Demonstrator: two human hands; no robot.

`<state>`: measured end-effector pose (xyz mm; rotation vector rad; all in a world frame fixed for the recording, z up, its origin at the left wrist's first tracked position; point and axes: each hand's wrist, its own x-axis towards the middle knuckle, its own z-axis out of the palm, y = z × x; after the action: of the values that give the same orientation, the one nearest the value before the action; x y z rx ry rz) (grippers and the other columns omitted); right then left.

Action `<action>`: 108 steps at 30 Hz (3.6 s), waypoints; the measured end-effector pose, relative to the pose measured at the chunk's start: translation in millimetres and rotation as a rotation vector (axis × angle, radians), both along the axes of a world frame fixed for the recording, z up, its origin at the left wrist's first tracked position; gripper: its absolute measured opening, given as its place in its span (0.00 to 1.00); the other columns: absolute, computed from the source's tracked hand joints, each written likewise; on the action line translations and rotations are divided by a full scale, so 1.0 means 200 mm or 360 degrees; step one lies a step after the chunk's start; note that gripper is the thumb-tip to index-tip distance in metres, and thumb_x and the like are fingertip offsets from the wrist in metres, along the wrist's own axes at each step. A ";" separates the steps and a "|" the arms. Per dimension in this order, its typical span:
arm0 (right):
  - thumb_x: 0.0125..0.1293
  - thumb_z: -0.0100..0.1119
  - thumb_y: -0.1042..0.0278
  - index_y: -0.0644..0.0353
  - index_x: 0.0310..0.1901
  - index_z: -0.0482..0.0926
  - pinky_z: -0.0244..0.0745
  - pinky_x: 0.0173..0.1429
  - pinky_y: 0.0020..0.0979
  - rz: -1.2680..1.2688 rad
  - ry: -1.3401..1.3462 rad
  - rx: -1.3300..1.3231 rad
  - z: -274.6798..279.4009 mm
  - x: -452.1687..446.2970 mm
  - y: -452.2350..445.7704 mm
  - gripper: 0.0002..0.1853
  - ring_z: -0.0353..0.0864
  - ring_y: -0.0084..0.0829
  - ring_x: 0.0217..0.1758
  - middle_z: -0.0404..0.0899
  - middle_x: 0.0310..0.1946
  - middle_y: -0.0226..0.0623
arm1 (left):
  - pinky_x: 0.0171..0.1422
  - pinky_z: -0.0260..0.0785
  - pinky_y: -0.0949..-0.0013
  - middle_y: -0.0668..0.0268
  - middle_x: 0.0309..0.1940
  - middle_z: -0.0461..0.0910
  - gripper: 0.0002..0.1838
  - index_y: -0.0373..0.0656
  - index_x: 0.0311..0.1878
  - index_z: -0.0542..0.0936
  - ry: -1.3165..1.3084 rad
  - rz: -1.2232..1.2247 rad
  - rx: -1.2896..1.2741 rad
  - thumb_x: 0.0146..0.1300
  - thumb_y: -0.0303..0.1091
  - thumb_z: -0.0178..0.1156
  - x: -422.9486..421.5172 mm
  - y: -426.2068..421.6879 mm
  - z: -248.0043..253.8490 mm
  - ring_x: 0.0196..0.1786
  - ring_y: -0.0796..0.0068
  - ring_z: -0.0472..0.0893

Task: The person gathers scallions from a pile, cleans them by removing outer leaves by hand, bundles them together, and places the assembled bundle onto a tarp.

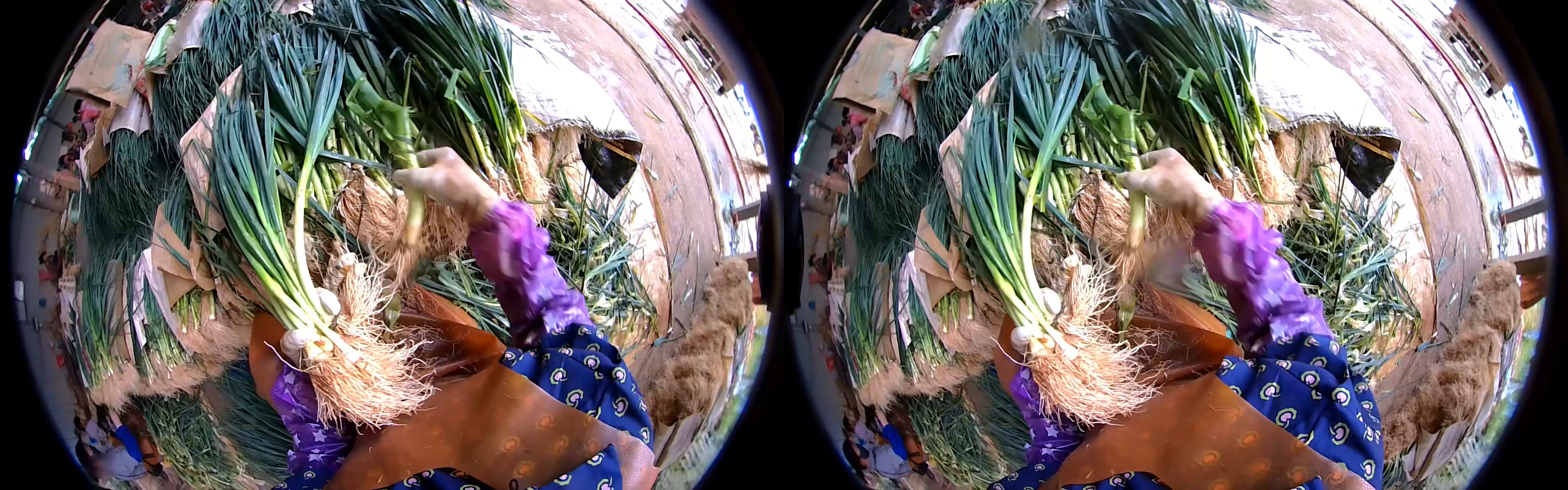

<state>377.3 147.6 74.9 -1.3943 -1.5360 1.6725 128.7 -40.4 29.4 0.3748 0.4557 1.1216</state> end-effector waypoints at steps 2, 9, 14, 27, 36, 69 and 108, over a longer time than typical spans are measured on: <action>0.58 0.62 0.65 0.69 0.37 0.78 0.74 0.41 0.26 0.0091 0.0675 -0.0115 0.09 0.09 -0.16 0.13 0.77 0.26 0.30 0.80 0.28 0.38 | 0.25 0.75 0.71 0.52 0.37 0.75 0.29 0.24 0.48 0.67 -0.0003 -0.0090 0.0023 0.44 0.34 0.61 -0.03 0.01 -0.03 0.25 0.72 0.79; 0.60 0.63 0.59 0.65 0.37 0.79 0.70 0.34 0.21 -0.0098 0.0701 -0.0174 -0.20 -0.13 -0.31 0.15 0.74 0.20 0.28 0.80 0.28 0.34 | 0.24 0.70 0.75 0.53 0.37 0.72 0.31 0.28 0.54 0.66 0.0083 -0.0293 -0.0057 0.45 0.32 0.61 0.12 -0.01 -0.10 0.25 0.72 0.74; 0.65 0.60 0.64 0.64 0.42 0.81 0.70 0.36 0.19 -0.0412 0.0289 0.0671 -0.41 -0.12 -0.15 0.12 0.75 0.15 0.32 0.81 0.31 0.28 | 0.43 0.77 0.61 0.32 0.50 0.69 0.30 0.28 0.46 0.72 0.0098 0.0046 0.0034 0.40 0.40 0.60 0.24 0.02 0.06 0.42 0.53 0.78; 0.66 0.56 0.67 0.61 0.30 0.78 0.67 0.23 0.27 0.0640 0.0350 0.0812 -0.10 -0.08 -0.59 0.09 0.72 0.23 0.19 0.74 0.17 0.31 | 0.49 0.74 0.64 0.45 0.46 0.72 0.28 0.29 0.47 0.70 0.0176 0.0352 -0.0207 0.44 0.41 0.55 0.24 -0.03 0.08 0.44 0.62 0.76; 0.64 0.57 0.55 0.63 0.55 0.74 0.78 0.43 0.33 0.0827 -0.0966 0.0652 -0.52 0.51 -0.67 0.24 0.82 0.32 0.44 0.83 0.40 0.40 | 0.28 0.76 0.70 0.32 0.53 0.64 0.28 0.26 0.50 0.67 -0.0205 -0.0123 0.0129 0.46 0.34 0.57 0.06 0.03 -0.10 0.29 0.67 0.78; 0.64 0.52 0.60 0.52 0.43 0.81 0.79 0.42 0.35 0.1440 -0.1458 0.0601 -0.34 -0.21 -0.58 0.12 0.82 0.35 0.36 0.80 0.33 0.39 | 0.44 0.76 0.62 0.52 0.40 0.75 0.31 0.27 0.48 0.71 0.0243 0.0400 -0.0053 0.44 0.43 0.56 0.31 -0.09 0.04 0.40 0.59 0.77; 0.60 0.58 0.65 0.61 0.43 0.77 0.76 0.47 0.36 -0.0860 -0.2195 0.0074 -0.47 1.45 -0.75 0.12 0.81 0.34 0.39 0.80 0.36 0.44 | 0.48 0.69 0.53 0.59 0.31 0.73 0.28 0.36 0.52 0.67 0.0086 -0.0200 0.0810 0.52 0.42 0.63 -0.03 -0.01 0.28 0.34 0.66 0.75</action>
<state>666.9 -1.7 -18.7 -2.8301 -1.4272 0.1925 122.0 -42.9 84.7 0.8685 0.1835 1.0986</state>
